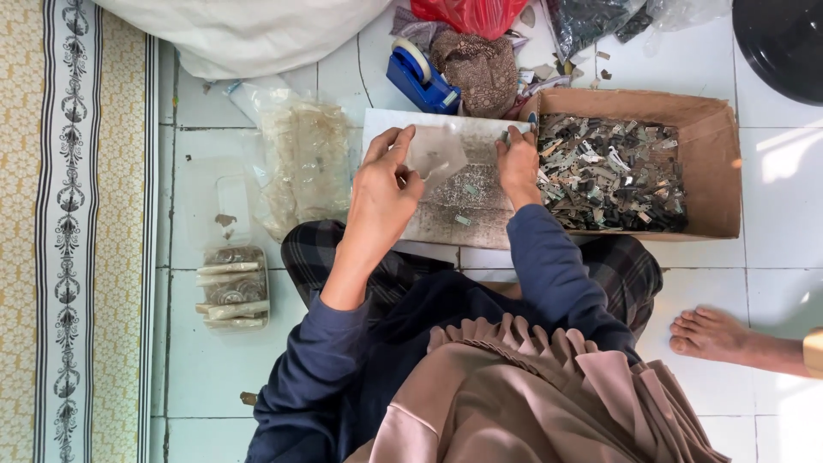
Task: Sorting and arranging small metal components from a cardboard box onto a template board.
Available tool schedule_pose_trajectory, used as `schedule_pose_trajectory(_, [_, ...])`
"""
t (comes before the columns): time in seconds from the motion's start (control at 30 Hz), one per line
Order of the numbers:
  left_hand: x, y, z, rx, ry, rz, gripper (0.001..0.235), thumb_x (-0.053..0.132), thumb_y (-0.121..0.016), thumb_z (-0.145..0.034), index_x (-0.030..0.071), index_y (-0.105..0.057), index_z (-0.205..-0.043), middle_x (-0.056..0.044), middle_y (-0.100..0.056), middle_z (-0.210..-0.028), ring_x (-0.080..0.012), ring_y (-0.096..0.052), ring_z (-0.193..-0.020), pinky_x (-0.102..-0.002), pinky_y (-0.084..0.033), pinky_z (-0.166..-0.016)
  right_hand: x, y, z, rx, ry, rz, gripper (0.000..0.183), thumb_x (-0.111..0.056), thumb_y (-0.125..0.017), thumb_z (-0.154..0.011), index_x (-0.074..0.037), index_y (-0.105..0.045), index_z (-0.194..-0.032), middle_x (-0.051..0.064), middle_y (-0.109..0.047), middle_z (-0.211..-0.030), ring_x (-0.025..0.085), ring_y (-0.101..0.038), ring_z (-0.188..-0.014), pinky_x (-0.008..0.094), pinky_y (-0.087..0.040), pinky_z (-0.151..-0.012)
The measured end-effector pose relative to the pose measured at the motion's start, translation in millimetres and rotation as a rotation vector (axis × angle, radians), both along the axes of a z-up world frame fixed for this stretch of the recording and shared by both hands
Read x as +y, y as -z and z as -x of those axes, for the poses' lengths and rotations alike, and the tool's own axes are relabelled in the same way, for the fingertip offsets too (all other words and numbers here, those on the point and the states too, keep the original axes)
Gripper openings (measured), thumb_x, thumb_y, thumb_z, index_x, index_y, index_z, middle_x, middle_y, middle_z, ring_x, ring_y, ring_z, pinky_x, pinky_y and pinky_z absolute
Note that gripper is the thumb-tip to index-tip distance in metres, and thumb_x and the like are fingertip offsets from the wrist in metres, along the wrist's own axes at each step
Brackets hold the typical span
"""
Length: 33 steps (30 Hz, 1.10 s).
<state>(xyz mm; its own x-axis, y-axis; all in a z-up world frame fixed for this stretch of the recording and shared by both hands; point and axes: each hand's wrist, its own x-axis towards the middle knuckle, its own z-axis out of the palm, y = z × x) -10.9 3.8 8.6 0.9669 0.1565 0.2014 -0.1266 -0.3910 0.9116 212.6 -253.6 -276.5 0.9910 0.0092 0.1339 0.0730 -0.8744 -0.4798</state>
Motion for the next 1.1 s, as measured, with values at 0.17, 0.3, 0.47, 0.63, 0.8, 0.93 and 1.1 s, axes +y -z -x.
schedule_pose_trajectory(0.17, [-5.3,-41.0,18.6,-0.05,0.008,0.044,0.058,-0.009,-0.057,-0.091,-0.001,-0.051,-0.148,-0.024,-0.053,-0.142,-0.0237,-0.069,-0.088,-0.036,-0.061,-0.073,-3.2,18.4,-11.2,-0.012,0.005,-0.001,0.024,-0.026,-0.074,-0.097,-0.014,-0.065,-0.116,0.01,-0.058,-0.11,0.045,-0.069,-0.089,0.054,-0.06,-0.073])
schedule_pose_trajectory(0.3, [-2.1,-11.4,3.3,-0.045,-0.012,-0.009,0.059,-0.01,-0.057,-0.089,-0.003,-0.05,-0.147,-0.026,-0.053,-0.14,-0.0255,-0.068,-0.087,-0.036,-0.061,-0.074,-5.9,28.8,-13.1,-0.03,0.021,0.016,0.014,-0.024,-0.073,-0.092,-0.019,-0.065,-0.103,0.008,-0.057,-0.106,0.045,-0.07,-0.087,0.054,-0.06,-0.072])
schedule_pose_trajectory(0.47, [0.5,27.5,-8.1,-0.008,-0.03,-0.028,0.058,-0.01,-0.056,-0.089,-0.006,-0.051,-0.146,-0.027,-0.054,-0.137,-0.0249,-0.069,-0.085,-0.036,-0.06,-0.071,-6.4,24.8,-17.8,0.06,0.127,0.007,0.024,-0.022,-0.074,-0.089,-0.018,-0.062,-0.109,0.012,-0.061,-0.108,0.044,-0.072,-0.09,0.054,-0.06,-0.075])
schedule_pose_trajectory(0.63, [-4.6,-12.5,7.9,-0.038,-0.021,0.028,0.058,-0.01,-0.057,-0.09,-0.004,-0.051,-0.147,-0.027,-0.053,-0.14,-0.0225,-0.067,-0.084,-0.036,-0.06,-0.072,-9.3,38.1,-28.8,0.132,0.13,-0.05,0.015,-0.021,-0.073,-0.087,-0.016,-0.072,-0.101,0.017,-0.064,-0.103,0.046,-0.071,-0.089,0.053,-0.061,-0.072])
schedule_pose_trajectory(0.8, [-6.2,-20.3,11.2,-0.055,-0.004,0.068,0.058,-0.008,-0.058,-0.09,0.0,-0.052,-0.148,-0.022,-0.055,-0.142,-0.0178,-0.066,-0.083,-0.034,-0.06,-0.07,-5.1,12.3,21.3,0.391,-0.074,-0.113,0.025,-0.037,-0.077,-0.079,-0.025,-0.08,-0.101,0.008,-0.077,-0.101,0.035,-0.071,-0.104,0.049,-0.059,-0.08])
schedule_pose_trajectory(0.93, [-0.1,19.3,-5.4,-0.014,-0.028,-0.006,0.058,-0.009,-0.057,-0.09,-0.003,-0.05,-0.147,-0.026,-0.052,-0.14,-0.0238,-0.068,-0.087,-0.035,-0.061,-0.073,16.4,-22.7,79.5,0.462,-0.119,-0.043,0.023,-0.033,-0.078,-0.076,-0.025,-0.082,-0.097,0.01,-0.078,-0.098,0.035,-0.073,-0.102,0.046,-0.06,-0.084])
schedule_pose_trajectory(1.1, [1.5,23.0,-4.0,-0.005,-0.014,0.023,0.058,-0.009,-0.055,-0.091,-0.003,-0.049,-0.148,-0.026,-0.051,-0.141,-0.0236,-0.068,-0.09,-0.034,-0.061,-0.073,36.2,-73.7,107.4,0.391,-0.119,0.033,0.039,-0.024,-0.078,-0.087,-0.013,-0.066,-0.122,0.017,-0.064,-0.124,0.044,-0.064,-0.118,0.055,-0.053,-0.099])
